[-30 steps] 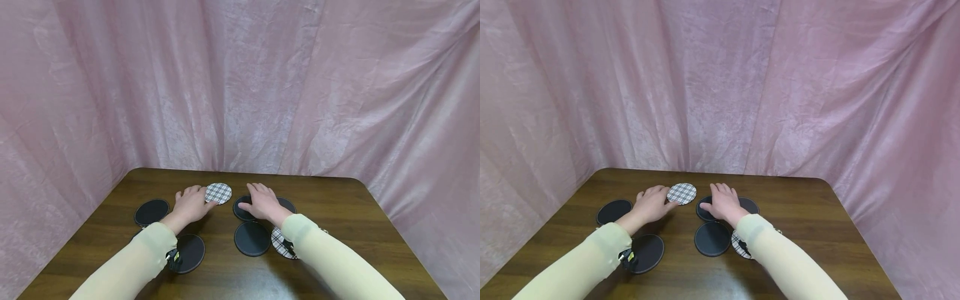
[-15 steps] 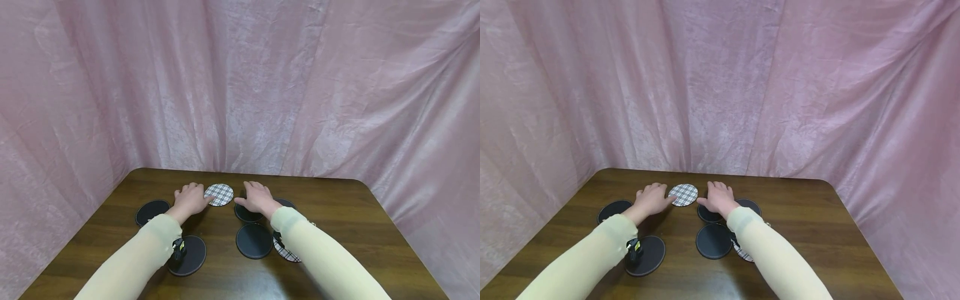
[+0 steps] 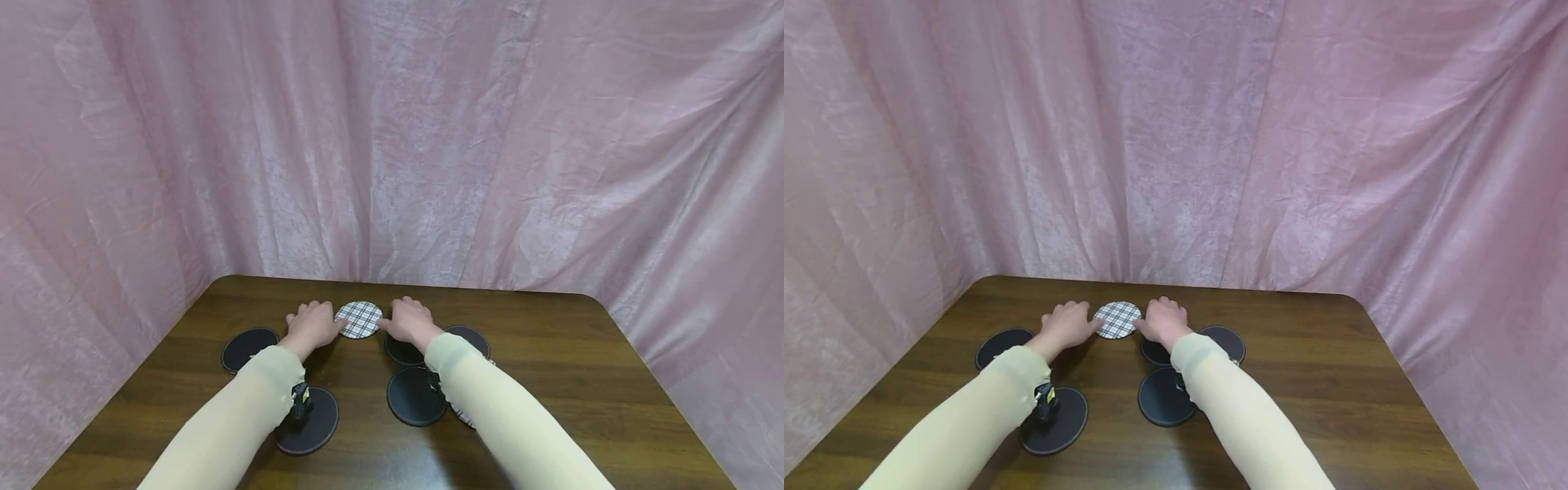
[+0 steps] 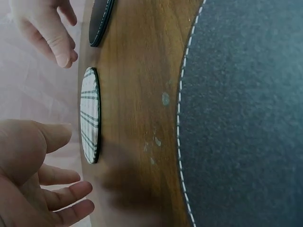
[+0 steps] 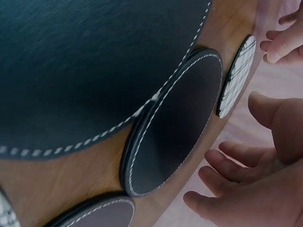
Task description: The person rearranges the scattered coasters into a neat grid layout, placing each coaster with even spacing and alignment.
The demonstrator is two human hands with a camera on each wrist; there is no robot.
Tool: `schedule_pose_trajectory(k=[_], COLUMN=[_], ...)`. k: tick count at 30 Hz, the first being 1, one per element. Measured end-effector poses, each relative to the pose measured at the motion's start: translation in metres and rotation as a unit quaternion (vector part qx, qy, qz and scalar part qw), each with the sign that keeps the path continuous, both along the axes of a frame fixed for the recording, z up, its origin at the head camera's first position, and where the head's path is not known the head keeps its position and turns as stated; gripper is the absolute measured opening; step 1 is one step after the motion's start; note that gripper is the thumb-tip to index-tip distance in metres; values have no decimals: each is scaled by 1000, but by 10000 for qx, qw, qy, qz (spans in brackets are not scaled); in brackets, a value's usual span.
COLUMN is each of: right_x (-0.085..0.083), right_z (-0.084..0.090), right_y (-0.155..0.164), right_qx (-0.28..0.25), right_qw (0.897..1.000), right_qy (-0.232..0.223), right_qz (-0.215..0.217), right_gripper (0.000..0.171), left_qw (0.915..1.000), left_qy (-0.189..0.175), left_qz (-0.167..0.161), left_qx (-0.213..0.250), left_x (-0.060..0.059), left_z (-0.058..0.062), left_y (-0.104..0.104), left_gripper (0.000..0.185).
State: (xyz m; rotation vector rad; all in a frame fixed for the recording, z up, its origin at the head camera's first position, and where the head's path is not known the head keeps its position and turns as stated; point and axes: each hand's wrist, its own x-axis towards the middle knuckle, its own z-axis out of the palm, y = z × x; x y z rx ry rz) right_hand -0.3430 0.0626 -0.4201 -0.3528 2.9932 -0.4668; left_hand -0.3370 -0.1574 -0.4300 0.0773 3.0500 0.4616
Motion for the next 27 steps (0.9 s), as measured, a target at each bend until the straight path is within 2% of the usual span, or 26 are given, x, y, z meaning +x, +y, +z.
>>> schedule_pose_trajectory(k=[5,12,13,14,19,20,27], right_x=[-2,-7,-20,-21,-23,-11,-13], right_z=[-1,-6,-19,-19,-14,0,1], right_y=[-6,-14,-13,-13,-17,-20,-25], right_qx=[22,19,6,-3,-12,-14,36], right_qw=[9999,9997,9998,9998,9997,9995,9990], right_qy=[-47,-119,-68,-68,-29,-78,-165], right_qz=[-146,-227,-195,-203,-241,-296,-416], right_gripper=[55,44,44,43,34,31,34], left_qw=[9999,9998,9998,9998,9996,9995,9992], left_qy=[-72,-124,-115,-111,-144,-164,-218], left_qz=[71,157,163,168,232,249,329], left_qx=[-19,24,31,33,40,44,55], left_x=[-6,-6,-6,-7,-8,-8,-6], left_z=[-2,-3,-4,-4,-2,-1,2], left_y=[4,7,7,8,12,14,18], left_gripper=[55,53,52,52,51,52,56])
